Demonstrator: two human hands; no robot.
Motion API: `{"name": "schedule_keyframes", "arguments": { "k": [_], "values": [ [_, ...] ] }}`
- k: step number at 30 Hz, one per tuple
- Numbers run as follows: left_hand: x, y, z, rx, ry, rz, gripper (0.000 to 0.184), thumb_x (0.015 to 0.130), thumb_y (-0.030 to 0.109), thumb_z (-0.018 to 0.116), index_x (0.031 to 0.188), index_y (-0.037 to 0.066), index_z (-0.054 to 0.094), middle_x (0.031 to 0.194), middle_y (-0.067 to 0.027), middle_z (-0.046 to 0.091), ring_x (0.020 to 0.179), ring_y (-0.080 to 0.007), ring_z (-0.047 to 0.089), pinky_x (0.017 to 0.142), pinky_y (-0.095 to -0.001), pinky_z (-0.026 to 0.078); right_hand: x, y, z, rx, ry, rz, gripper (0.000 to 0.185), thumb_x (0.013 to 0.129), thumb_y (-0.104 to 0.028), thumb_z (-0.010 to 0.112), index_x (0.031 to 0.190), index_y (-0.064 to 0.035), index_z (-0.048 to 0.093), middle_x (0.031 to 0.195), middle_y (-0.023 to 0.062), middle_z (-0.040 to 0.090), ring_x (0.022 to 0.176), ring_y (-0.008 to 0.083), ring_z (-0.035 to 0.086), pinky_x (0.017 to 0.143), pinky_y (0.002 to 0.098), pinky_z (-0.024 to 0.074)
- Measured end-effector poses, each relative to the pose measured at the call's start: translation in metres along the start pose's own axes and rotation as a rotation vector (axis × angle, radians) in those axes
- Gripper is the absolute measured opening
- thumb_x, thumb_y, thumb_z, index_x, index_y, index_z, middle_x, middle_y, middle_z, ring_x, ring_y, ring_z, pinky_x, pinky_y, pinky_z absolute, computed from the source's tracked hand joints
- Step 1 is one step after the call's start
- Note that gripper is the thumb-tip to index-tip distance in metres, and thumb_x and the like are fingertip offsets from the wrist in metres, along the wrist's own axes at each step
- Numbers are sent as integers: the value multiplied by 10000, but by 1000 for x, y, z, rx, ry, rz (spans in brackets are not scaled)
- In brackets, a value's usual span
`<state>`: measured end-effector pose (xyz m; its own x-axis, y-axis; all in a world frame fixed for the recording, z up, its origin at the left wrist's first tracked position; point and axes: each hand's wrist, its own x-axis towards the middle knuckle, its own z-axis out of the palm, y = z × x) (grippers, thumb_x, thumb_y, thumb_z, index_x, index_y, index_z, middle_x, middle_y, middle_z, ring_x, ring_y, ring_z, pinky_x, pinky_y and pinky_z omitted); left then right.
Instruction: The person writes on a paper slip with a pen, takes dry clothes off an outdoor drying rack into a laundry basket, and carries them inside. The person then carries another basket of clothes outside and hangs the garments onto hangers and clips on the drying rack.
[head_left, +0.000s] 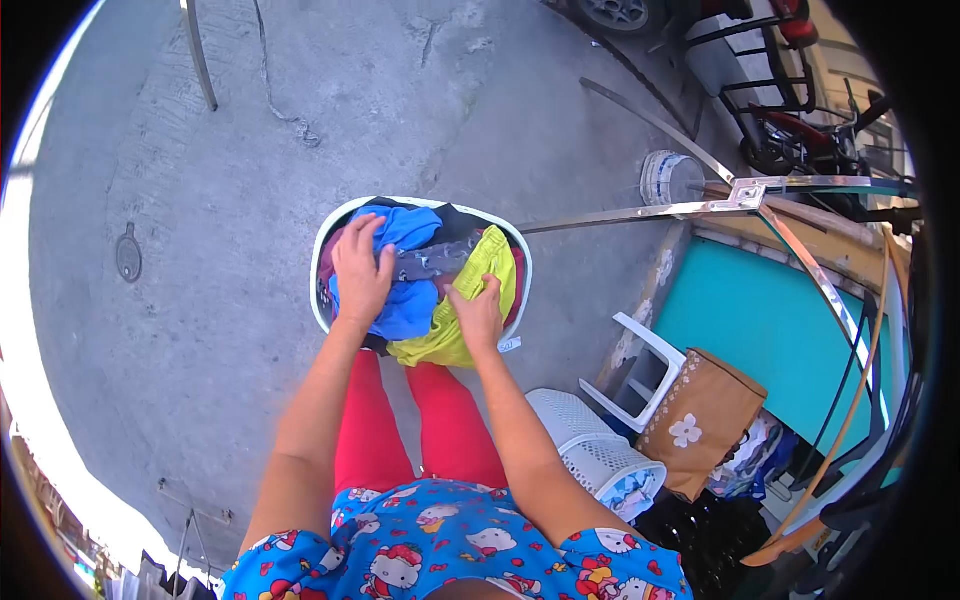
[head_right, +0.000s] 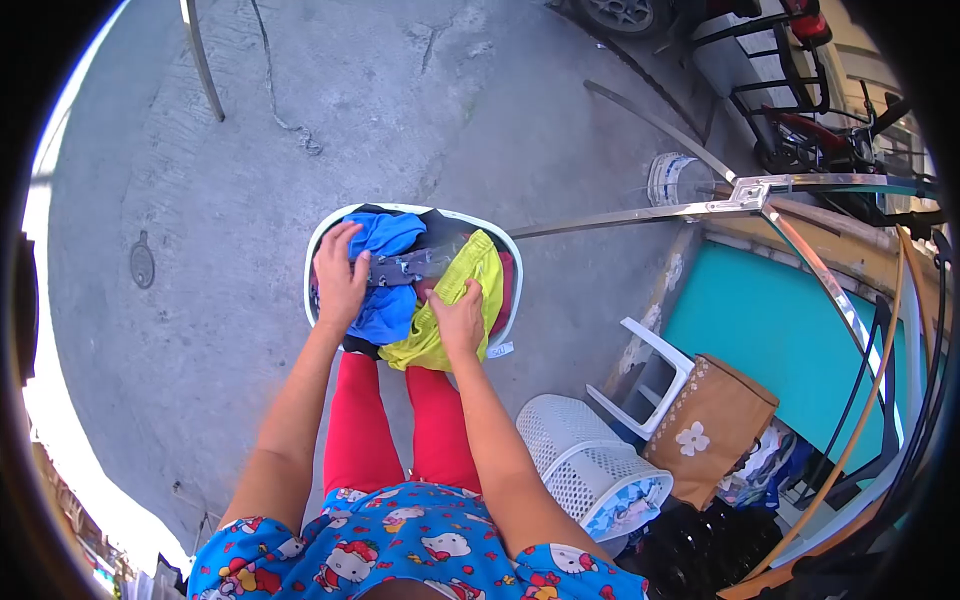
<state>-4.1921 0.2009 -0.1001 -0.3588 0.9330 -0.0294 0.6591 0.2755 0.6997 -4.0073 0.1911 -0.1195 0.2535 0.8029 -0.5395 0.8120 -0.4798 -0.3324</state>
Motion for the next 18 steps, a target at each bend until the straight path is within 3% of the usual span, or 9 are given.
{"name": "schedule_keyframes", "arguments": {
  "k": [1, 4, 7, 10, 13, 16, 18],
  "values": [
    [-4, 14, 1, -6, -75, 55, 348, 726, 118, 556, 1066, 70, 500, 1092, -98, 480, 1028, -255, 450, 891, -375, 304, -1, 3, 9, -78, 81, -60, 550, 681, -287, 642, 1084, -40, 360, 930, 195, 534, 897, 359, 526, 780, 422, 405],
    [-23, 21, 7, 6, -270, 200, 310, 709, 86, 552, 1017, 72, 522, 1067, -88, 493, 1013, -249, 460, 870, -376, 322, 4, 34, 13, 47, 108, 68, 495, 676, -207, 627, 1072, -14, 401, 921, 187, 545, 911, 310, 544, 764, 353, 421],
    [-39, 28, 8, -13, -358, 246, 294, 696, 60, 550, 988, 69, 521, 1058, -88, 499, 1027, -247, 456, 865, -378, 329, 0, 74, -1, 737, 85, 285, 477, 634, -33, 545, 1083, 4, 389, 931, 125, 529, 853, 258, 535, 747, 344, 425],
    [-48, 45, -10, -44, -392, 268, 291, 690, 34, 532, 980, 56, 522, 1033, -101, 505, 990, -264, 478, 835, -374, 367, -23, 89, -40, 1000, 103, 442, 456, 601, 23, 485, 1050, -6, 412, 927, 90, 510, 832, 214, 517, 738, 315, 426],
    [-60, 60, -23, -125, -458, 269, 289, 721, 49, 516, 1010, 41, 509, 1003, -127, 512, 911, -287, 517, 782, -370, 417, -53, 92, -79, 1239, -39, 377, 468, 582, 49, 441, 1045, -17, 414, 939, 77, 499, 855, 188, 503, 753, 293, 419],
    [-76, 85, -34, -352, -639, 97, 309, 766, 103, 532, 1061, 25, 478, 1023, -139, 514, 925, -279, 527, 801, -359, 420, -94, 74, -121, 1332, -236, 210, 506, 580, 55, 420, 1079, -28, 400, 954, 71, 503, 882, 173, 501, 788, 277, 409],
    [-80, 110, -44, -719, -945, -284, 532, 803, 283, 561, 1202, 1, 353, 1112, -146, 477, 997, -232, 501, 860, -337, 390, -123, 51, -154, 1372, -374, 151, 504, 608, 48, 449, 1103, -33, 392, 981, 71, 502, 915, 161, 495, 808, 268, 401]
  ]
}}
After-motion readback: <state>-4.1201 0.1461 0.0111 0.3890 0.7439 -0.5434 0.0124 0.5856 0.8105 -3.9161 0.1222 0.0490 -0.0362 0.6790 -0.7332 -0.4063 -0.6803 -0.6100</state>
